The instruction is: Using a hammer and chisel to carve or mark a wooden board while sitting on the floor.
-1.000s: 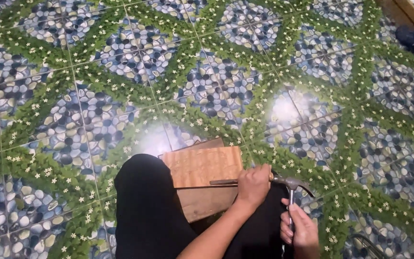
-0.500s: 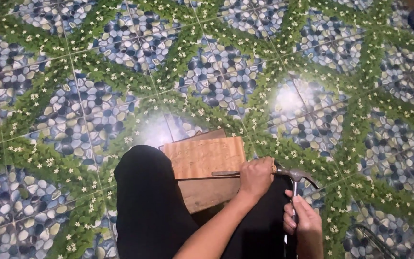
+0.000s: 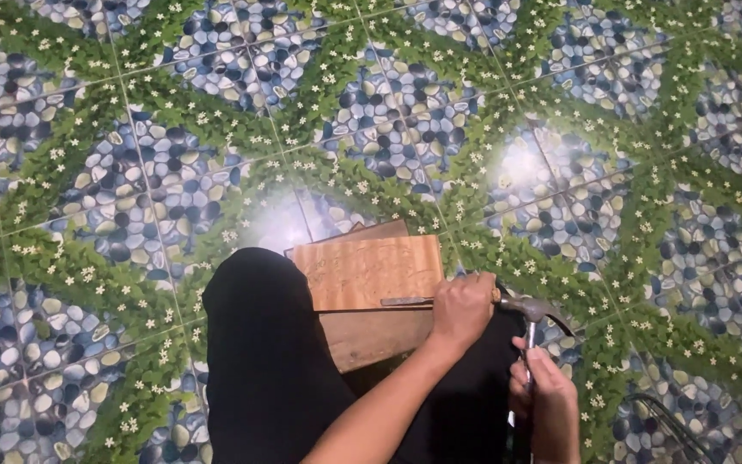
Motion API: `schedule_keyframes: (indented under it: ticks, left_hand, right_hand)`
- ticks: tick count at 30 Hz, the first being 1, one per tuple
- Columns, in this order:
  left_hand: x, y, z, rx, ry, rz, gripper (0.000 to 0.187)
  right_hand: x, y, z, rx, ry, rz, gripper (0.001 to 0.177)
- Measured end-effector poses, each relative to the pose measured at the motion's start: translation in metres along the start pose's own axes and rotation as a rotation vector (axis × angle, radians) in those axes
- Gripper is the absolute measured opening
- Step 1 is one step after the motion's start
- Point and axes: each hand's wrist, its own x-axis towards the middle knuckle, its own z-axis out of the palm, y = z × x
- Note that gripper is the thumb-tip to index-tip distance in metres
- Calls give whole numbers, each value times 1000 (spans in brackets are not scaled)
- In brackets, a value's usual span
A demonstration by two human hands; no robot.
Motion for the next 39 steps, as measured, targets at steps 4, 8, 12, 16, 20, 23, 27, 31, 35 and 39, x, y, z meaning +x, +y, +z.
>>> schedule_keyframes:
  ticks: [4, 8, 12, 16, 20, 23, 27, 31, 35, 39]
  left_hand:
    - [-14, 8, 10, 74, -53, 12, 13]
    - [-21, 21, 9, 122, -126, 15, 6]
    - [-22, 35, -14, 43, -203, -15, 11]
    - [-31, 48, -25, -67, -211, -62, 12]
    - [-23, 53, -51, -166, -192, -15, 12]
    - [-12, 58, -80, -226, -102, 28, 14]
    - [-22, 58, -85, -200, -127, 74, 18]
    - [-21, 55, -103, -132, -183, 42, 28]
    - [-17, 45, -115, -239, -187, 38, 25]
    - [-18, 22, -124, -502, -264, 26, 18]
  right_hand:
    - [9, 17, -13, 9, 7, -10, 35]
    - [23, 33, -23, 87, -34, -68, 33]
    - [1, 17, -8, 21, -1, -175, 44]
    - [-2, 7, 12, 32, 29, -116, 37]
    - [3, 11, 9, -42, -6, -199, 29]
    - [3, 13, 6, -94, 22, -226, 41]
    - [7, 24, 0, -57, -40, -337, 40]
    - [12, 36, -4, -11, 43, -232, 23]
    - [3, 35, -5, -89, 54, -300, 19]
    - [-3, 40, -11, -159, 28, -397, 29]
